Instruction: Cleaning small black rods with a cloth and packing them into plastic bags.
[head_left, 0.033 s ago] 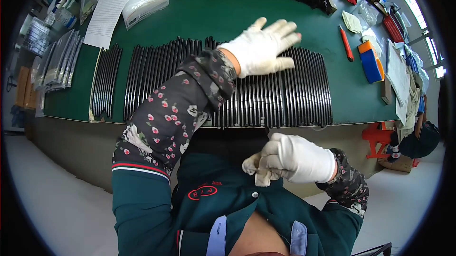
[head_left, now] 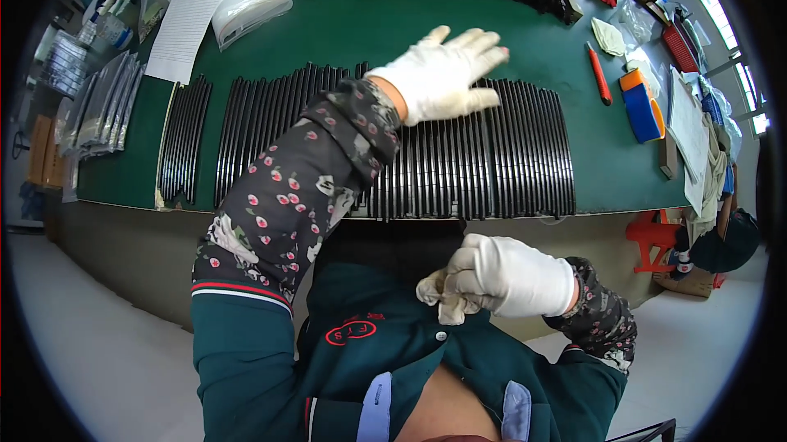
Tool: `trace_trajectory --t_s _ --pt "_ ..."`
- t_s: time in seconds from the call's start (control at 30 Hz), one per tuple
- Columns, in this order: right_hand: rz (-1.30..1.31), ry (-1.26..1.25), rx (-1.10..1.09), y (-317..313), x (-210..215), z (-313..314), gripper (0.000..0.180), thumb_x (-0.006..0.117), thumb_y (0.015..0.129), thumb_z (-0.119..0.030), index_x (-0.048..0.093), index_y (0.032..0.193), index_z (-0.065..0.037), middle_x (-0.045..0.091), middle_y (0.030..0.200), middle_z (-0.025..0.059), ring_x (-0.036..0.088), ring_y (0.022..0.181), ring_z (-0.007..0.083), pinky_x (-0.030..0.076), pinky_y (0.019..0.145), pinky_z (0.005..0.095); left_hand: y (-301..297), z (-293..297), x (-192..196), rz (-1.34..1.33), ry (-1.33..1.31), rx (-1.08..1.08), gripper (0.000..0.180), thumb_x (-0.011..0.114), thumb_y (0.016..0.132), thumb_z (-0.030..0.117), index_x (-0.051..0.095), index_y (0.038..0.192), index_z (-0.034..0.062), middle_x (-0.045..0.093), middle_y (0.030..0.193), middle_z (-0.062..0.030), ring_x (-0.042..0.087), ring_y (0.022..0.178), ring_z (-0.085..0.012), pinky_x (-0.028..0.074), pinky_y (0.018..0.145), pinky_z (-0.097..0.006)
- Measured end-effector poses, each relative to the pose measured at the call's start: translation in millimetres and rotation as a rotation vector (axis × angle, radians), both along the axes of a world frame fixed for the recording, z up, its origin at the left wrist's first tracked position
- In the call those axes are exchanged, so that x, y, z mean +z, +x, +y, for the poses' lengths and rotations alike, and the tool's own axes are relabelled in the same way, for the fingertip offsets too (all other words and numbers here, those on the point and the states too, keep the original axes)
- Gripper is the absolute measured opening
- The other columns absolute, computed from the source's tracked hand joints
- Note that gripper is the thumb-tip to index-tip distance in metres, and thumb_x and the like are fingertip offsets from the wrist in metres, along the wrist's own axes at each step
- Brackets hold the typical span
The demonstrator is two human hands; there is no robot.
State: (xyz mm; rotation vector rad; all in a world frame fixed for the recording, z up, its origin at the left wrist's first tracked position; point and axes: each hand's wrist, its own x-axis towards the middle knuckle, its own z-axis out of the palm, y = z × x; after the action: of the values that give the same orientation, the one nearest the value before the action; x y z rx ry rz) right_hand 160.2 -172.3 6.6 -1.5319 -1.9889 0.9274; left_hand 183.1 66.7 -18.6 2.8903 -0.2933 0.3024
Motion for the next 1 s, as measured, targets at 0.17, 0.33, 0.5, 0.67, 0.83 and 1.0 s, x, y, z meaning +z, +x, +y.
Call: trace_trajectory --t_s 0.17,0.33,0.5,0.67,0.83,1.0 --pt "-0.021 0.020 -0.125 -1.5 -10.8 4.7 0.030 0.069 0.072 -0.011 0.067 0.101 -0.009 0.060 0.081 0.0076 0.058 0.079 0.0280 0.051 0.068 0.0365 -17.6 34.6 -15.8 0.163 -0.062 -0.039 0.050 0.041 0.097 0.034 0.040 0.138 0.0046 0.038 0.145 -0.0142 0.027 0.140 -0.0265 0.017 0.116 -0.044" --pt "0.091 0.047 -0.197 3.0 -13.1 8.7 0.031 0.070 0.071 -0.010 0.067 0.101 -0.008 0.063 0.084 0.0083 0.058 0.080 0.0275 0.050 0.070 0.0356 -22.0 34.8 -18.2 0.134 -0.019 -0.079 0.052 0.043 0.096 0.035 0.040 0.139 0.0054 0.040 0.145 -0.0131 0.028 0.140 -0.0258 0.018 0.116 -0.044" --pt "0.213 -0.114 -0.158 7.7 -3.0 9.6 0.027 0.066 0.072 -0.003 0.065 0.099 -0.007 0.064 0.081 0.0067 0.058 0.081 0.0278 0.050 0.071 0.0347 -31.1 24.7 -21.1 -0.009 0.162 -0.071 0.054 0.045 0.095 0.038 0.040 0.139 0.0077 0.038 0.146 -0.0121 0.032 0.137 -0.0256 0.024 0.113 -0.046" --pt "-0.249 0.575 -0.524 16.5 21.9 48.9 0.030 0.064 0.072 -0.004 0.061 0.102 -0.006 0.060 0.091 0.0092 0.056 0.082 0.0291 0.046 0.071 0.0368 -24.7 15.1 -19.3 -0.028 0.262 -0.053 0.056 0.045 0.094 0.041 0.040 0.139 0.0078 0.039 0.145 -0.0130 0.035 0.135 -0.0270 0.027 0.110 -0.047" --pt "-0.325 0.261 -0.097 -6.6 6.5 39.8 0.018 0.061 0.079 -0.017 0.064 0.094 -0.008 0.058 0.085 0.0069 0.056 0.076 0.0252 0.046 0.063 0.0368 -19.4 6.7 -17.8 0.032 0.191 0.003 0.056 0.042 0.095 0.045 0.040 0.140 0.0113 0.038 0.146 -0.0102 0.032 0.137 -0.0261 0.027 0.111 -0.048" --pt "-0.146 0.515 -0.310 -2.1 12.4 65.8 0.024 0.064 0.077 -0.014 0.065 0.100 -0.007 0.058 0.087 0.0075 0.058 0.078 0.0258 0.048 0.064 0.0357 -19.9 8.5 -16.5 0.065 0.190 0.015 0.056 0.040 0.096 0.045 0.039 0.141 0.0119 0.037 0.146 -0.0101 0.032 0.138 -0.0258 0.025 0.113 -0.048"
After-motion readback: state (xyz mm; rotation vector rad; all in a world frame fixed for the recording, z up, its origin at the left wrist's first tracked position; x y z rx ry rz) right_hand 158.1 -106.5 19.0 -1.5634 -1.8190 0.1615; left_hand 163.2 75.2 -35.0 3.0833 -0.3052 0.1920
